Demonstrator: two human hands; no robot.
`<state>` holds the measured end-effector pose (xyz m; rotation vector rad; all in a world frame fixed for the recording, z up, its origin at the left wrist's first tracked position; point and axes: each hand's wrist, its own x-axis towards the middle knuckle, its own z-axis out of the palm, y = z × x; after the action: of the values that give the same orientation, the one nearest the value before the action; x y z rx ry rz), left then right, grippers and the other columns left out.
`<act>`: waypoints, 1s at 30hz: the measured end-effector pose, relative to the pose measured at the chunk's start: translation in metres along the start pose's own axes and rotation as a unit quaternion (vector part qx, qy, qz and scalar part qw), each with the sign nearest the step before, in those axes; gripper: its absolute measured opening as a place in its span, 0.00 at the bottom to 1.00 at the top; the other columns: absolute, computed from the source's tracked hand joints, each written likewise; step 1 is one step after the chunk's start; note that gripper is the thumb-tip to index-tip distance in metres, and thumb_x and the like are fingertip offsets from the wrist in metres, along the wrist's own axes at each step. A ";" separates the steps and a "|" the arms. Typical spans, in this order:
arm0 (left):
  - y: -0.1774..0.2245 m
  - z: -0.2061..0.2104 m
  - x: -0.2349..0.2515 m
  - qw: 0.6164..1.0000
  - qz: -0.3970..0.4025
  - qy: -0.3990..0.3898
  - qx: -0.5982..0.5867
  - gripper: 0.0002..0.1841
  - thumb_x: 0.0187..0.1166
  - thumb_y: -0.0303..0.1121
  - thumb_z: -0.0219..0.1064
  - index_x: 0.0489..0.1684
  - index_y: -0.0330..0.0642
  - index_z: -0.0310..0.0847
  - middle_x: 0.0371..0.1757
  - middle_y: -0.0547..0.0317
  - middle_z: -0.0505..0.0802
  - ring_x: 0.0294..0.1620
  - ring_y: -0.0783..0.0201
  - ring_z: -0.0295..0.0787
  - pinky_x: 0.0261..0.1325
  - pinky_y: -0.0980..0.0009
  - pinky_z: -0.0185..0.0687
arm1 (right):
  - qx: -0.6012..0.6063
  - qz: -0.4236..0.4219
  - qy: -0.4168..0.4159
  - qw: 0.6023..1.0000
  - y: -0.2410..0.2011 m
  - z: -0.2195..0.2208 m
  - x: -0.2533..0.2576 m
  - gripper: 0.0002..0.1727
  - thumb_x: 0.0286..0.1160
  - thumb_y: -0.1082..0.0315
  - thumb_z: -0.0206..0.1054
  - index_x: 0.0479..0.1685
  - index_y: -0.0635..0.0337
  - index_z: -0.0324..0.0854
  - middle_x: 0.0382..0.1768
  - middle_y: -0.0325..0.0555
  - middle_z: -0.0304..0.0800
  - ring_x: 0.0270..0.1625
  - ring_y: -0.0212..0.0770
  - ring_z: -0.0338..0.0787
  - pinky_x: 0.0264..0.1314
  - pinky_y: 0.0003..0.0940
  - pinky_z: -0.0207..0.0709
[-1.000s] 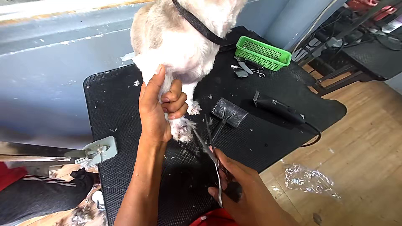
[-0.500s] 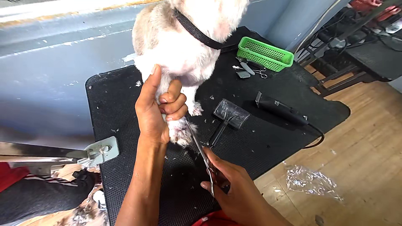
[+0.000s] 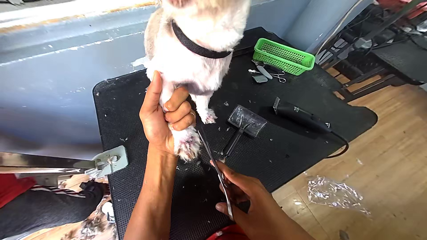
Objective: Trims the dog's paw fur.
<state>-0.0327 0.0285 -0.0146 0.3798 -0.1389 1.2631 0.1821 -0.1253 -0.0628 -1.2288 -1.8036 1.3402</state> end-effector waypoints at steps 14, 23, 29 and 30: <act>-0.001 -0.006 0.001 0.999 -0.022 -0.011 -0.034 0.25 0.90 0.56 0.48 0.38 0.44 0.77 0.15 0.69 0.72 0.08 0.75 0.66 0.13 0.83 0.65 | -0.106 -0.035 0.048 0.993 0.011 -0.002 0.013 0.36 0.76 0.57 0.72 0.88 0.36 0.69 0.47 0.34 0.90 0.38 0.23 0.87 0.39 0.22 0.87; -0.003 -0.010 0.002 0.998 -0.025 -0.014 -0.061 0.28 0.90 0.59 0.44 0.38 0.43 0.76 0.13 0.70 0.71 0.07 0.75 0.67 0.12 0.83 0.65 | -0.107 -0.034 0.052 0.992 0.018 0.000 0.016 0.36 0.76 0.56 0.72 0.88 0.35 0.70 0.46 0.33 0.90 0.38 0.23 0.86 0.39 0.21 0.86; -0.004 -0.010 0.002 0.998 -0.029 -0.010 -0.058 0.27 0.90 0.58 0.45 0.38 0.43 0.76 0.13 0.70 0.70 0.07 0.76 0.66 0.13 0.83 0.65 | -0.116 -0.030 0.053 0.991 0.017 -0.001 0.018 0.34 0.77 0.56 0.70 0.87 0.33 0.70 0.45 0.32 0.90 0.37 0.23 0.87 0.39 0.21 0.87; -0.005 -0.010 0.002 0.998 -0.029 -0.009 -0.057 0.27 0.90 0.58 0.45 0.37 0.43 0.76 0.13 0.70 0.70 0.07 0.75 0.66 0.12 0.83 0.64 | -0.118 -0.028 0.054 0.991 0.017 -0.002 0.019 0.34 0.77 0.56 0.70 0.87 0.33 0.70 0.45 0.31 0.90 0.37 0.23 0.87 0.38 0.21 0.86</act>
<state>-0.0287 0.0324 -0.0241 0.2954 -0.2117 1.1883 0.1816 -0.1064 -0.0798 -1.3342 -1.9439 1.0317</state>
